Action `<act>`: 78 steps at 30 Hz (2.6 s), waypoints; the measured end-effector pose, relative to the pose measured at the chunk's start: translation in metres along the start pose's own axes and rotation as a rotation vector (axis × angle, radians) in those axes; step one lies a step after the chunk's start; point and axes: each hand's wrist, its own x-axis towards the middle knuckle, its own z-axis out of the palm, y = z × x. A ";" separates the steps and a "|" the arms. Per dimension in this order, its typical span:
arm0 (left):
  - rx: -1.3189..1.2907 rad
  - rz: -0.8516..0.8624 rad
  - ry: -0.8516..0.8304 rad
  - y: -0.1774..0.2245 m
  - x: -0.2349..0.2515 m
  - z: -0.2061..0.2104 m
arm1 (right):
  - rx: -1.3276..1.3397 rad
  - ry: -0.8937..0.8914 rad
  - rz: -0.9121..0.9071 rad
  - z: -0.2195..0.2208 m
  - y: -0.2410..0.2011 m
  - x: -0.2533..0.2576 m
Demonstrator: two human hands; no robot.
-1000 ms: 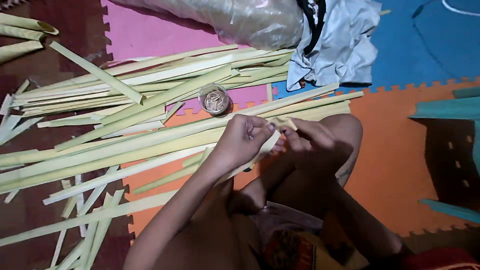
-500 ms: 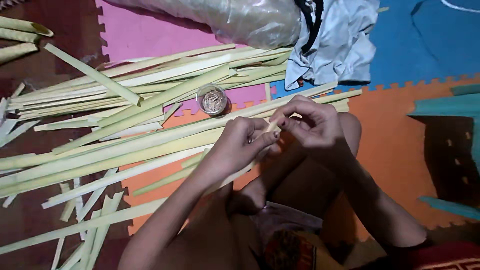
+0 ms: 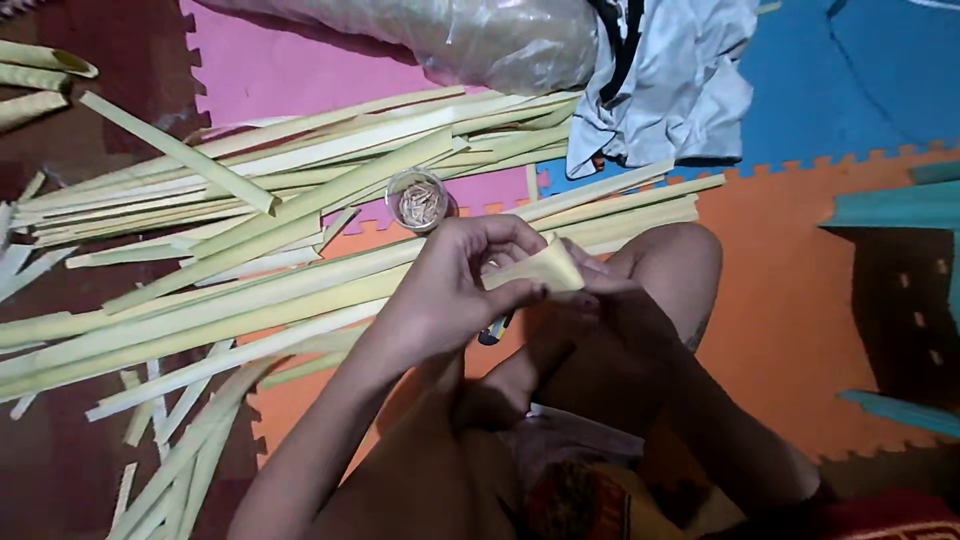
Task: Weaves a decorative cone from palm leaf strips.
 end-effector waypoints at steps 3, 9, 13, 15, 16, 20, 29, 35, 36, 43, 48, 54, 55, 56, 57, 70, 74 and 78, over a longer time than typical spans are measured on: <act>0.104 -0.008 0.102 -0.005 0.005 0.010 | 0.069 0.082 0.080 0.007 0.002 -0.003; 0.202 -0.089 0.102 0.001 0.005 0.010 | -0.317 0.374 -0.106 0.011 0.010 0.001; 0.238 -0.047 -0.003 -0.002 0.006 -0.001 | -0.246 0.259 -0.081 0.003 0.001 0.006; 0.347 0.000 0.058 -0.007 0.007 0.001 | -0.173 0.210 -0.004 0.004 0.000 0.007; 0.396 0.018 0.110 -0.009 0.008 0.003 | -0.122 0.193 0.017 0.007 0.002 0.006; 0.451 0.010 0.166 -0.014 0.011 0.006 | -0.172 0.256 -0.030 0.012 0.010 0.008; 0.426 0.011 0.091 -0.025 0.006 0.005 | -0.159 0.201 0.057 0.002 0.012 0.003; 0.281 -0.050 0.028 -0.025 0.000 -0.001 | -0.174 0.158 0.025 -0.006 0.014 0.006; 0.272 -0.048 0.042 -0.025 0.000 -0.001 | -0.143 0.104 0.060 -0.010 0.014 0.007; 0.179 -0.126 0.060 -0.011 -0.003 -0.006 | -0.293 0.172 0.056 0.004 0.017 0.005; 0.049 -0.057 -0.001 -0.020 -0.008 -0.012 | -0.047 -0.030 0.154 -0.007 0.015 0.008; 0.006 -0.084 -0.015 -0.018 -0.012 -0.013 | -0.169 0.089 0.152 0.000 0.017 0.006; -0.006 -0.068 -0.030 -0.020 -0.013 -0.014 | -0.003 0.030 0.252 -0.003 0.014 0.007; -0.016 -0.052 -0.032 -0.022 -0.014 -0.015 | 0.112 -0.039 0.306 -0.007 0.014 0.007; -0.024 -0.034 -0.024 -0.024 -0.015 -0.015 | 0.115 -0.062 0.300 -0.008 0.014 0.008; -0.076 0.064 0.023 -0.028 -0.030 -0.026 | -0.905 0.060 -0.360 -0.001 0.023 0.001; -0.026 0.069 0.030 -0.026 -0.032 -0.028 | -0.350 0.107 0.024 0.006 0.018 0.000; 0.001 0.078 0.066 -0.026 -0.032 -0.028 | -0.752 0.083 -0.216 0.003 0.020 -0.005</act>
